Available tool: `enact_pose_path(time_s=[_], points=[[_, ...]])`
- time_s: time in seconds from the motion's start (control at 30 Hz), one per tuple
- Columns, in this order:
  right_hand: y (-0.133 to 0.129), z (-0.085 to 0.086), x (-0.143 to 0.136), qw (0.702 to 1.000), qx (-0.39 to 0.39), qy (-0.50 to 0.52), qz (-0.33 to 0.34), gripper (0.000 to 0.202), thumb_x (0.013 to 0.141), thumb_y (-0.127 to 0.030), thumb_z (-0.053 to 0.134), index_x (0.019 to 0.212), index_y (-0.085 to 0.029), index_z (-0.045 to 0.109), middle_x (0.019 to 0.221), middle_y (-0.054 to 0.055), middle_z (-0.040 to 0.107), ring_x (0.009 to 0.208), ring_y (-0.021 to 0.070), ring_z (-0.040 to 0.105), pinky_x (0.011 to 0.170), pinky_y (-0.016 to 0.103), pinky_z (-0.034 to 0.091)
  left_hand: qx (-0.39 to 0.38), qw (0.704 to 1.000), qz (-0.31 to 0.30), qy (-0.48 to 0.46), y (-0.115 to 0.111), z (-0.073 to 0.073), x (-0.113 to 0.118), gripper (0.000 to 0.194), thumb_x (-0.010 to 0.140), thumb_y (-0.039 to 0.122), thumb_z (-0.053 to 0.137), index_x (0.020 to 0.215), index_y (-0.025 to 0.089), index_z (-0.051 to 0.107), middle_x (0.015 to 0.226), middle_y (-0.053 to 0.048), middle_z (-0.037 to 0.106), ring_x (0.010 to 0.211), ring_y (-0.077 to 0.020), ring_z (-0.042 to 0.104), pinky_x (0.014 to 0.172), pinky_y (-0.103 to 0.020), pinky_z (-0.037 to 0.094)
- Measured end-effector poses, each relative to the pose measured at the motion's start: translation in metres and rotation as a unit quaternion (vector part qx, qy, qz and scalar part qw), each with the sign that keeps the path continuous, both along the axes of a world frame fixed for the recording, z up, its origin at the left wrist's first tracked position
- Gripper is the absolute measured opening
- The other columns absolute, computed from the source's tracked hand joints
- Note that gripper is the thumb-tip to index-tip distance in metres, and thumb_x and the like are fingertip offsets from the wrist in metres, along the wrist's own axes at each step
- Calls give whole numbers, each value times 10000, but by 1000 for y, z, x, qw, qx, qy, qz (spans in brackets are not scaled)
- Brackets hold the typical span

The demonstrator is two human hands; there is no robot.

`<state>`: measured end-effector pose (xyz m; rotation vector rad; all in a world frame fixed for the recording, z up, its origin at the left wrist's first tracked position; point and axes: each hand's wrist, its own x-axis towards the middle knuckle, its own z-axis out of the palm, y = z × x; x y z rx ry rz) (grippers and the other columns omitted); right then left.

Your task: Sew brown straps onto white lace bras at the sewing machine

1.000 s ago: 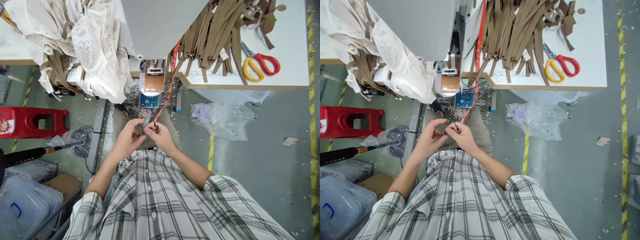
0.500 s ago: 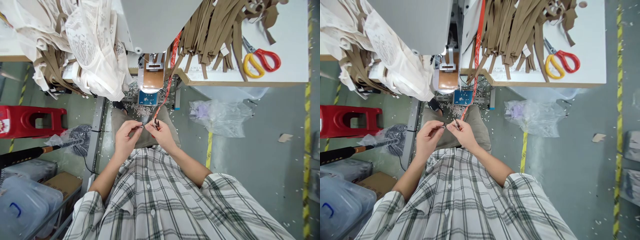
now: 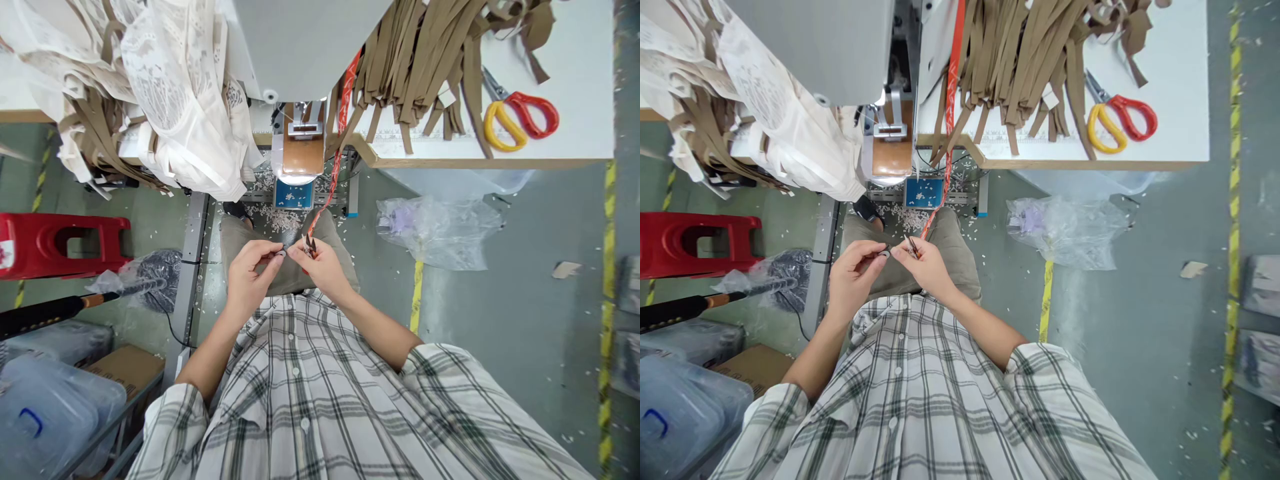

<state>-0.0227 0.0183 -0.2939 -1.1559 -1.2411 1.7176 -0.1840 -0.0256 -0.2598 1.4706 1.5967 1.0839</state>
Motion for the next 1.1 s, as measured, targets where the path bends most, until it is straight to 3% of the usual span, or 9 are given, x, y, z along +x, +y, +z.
enact_pose_path(time_s=[0.33, 0.53, 0.6, 0.67, 0.8, 0.87, 0.97, 1.03, 1.1], points=[[2, -3, 0, 1000, 2, 8, -3, 351, 865, -503, 673, 764, -172, 619, 627, -59, 423, 592, 93, 333, 569, 252, 279, 16, 1000, -17, 8, 1, -1, 0, 169, 909, 213, 664, 1067, 214, 724, 1032, -46, 690, 898, -129, 651, 762, -241, 558], [5, -6, -1, 998, -32, 55, 9, 275, 845, -452, 708, 912, -185, 704, 765, -17, 590, 692, 107, 471, 638, 242, 365, 3, 999, -32, -11, 1, -3, 0, 139, 904, 205, 660, 1031, 209, 716, 1034, -45, 677, 928, -134, 648, 807, -254, 558], [6, -6, -1, 992, -79, 100, 17, 265, 820, -433, 737, 910, -188, 698, 705, -34, 553, 617, 91, 433, 562, 229, 330, -34, 997, -27, -69, 0, -6, -1, 140, 891, 220, 678, 1024, 209, 716, 1035, -39, 679, 929, -131, 655, 826, -251, 559], [8, -5, -2, 979, -139, 151, 17, 261, 799, -426, 756, 841, -185, 666, 588, -72, 428, 509, 69, 317, 477, 224, 239, -93, 982, -12, -167, 1, -9, -1, 157, 863, 249, 714, 1015, 209, 714, 1005, -25, 689, 877, -121, 672, 807, -244, 570], [14, -6, -2, 949, -208, 237, -21, 277, 756, -407, 790, 807, -187, 629, 535, -110, 265, 471, 54, 179, 446, 213, 144, -210, 898, 25, -385, 11, -12, -2, 281, 729, 270, 833, 963, 190, 701, 873, 7, 705, 769, -113, 709, 695, -194, 583], [17, -10, 0, 952, -182, 243, -27, 283, 779, -425, 765, 904, -192, 664, 563, -103, 274, 483, 58, 191, 455, 208, 166, -257, 846, 32, -467, 19, -10, -3, 333, 683, 252, 867, 959, 176, 697, 813, 9, 710, 721, -100, 711, 642, -154, 572], [21, -14, 9, 982, -59, 176, 30, 388, 834, -445, 715, 1155, -229, 678, 663, -67, 400, 529, 74, 320, 509, 221, 289, -322, 781, 40, -533, 32, -6, -3, 282, 715, 211, 846, 939, 161, 681, 771, 1, 718, 645, -78, 694, 581, -120, 554], [27, -13, 15, 991, 66, 85, 85, 395, 862, -414, 701, 1223, -257, 679, 761, -29, 499, 627, 102, 449, 602, 250, 379, -340, 769, 40, -540, 41, -2, -1, 201, 756, 166, 806, 905, 136, 675, 742, -15, 715, 607, -75, 685, 570, -122, 554], [37, -11, 21, 978, 185, 4, 98, 313, 892, -375, 674, 1181, -262, 715, 804, -2, 548, 720, 134, 523, 674, 274, 418, -336, 776, 36, -532, 50, 1, 1, 139, 777, 132, 777, 869, 97, 678, 680, -32, 689, 574, -81, 671, 562, -133, 552]])
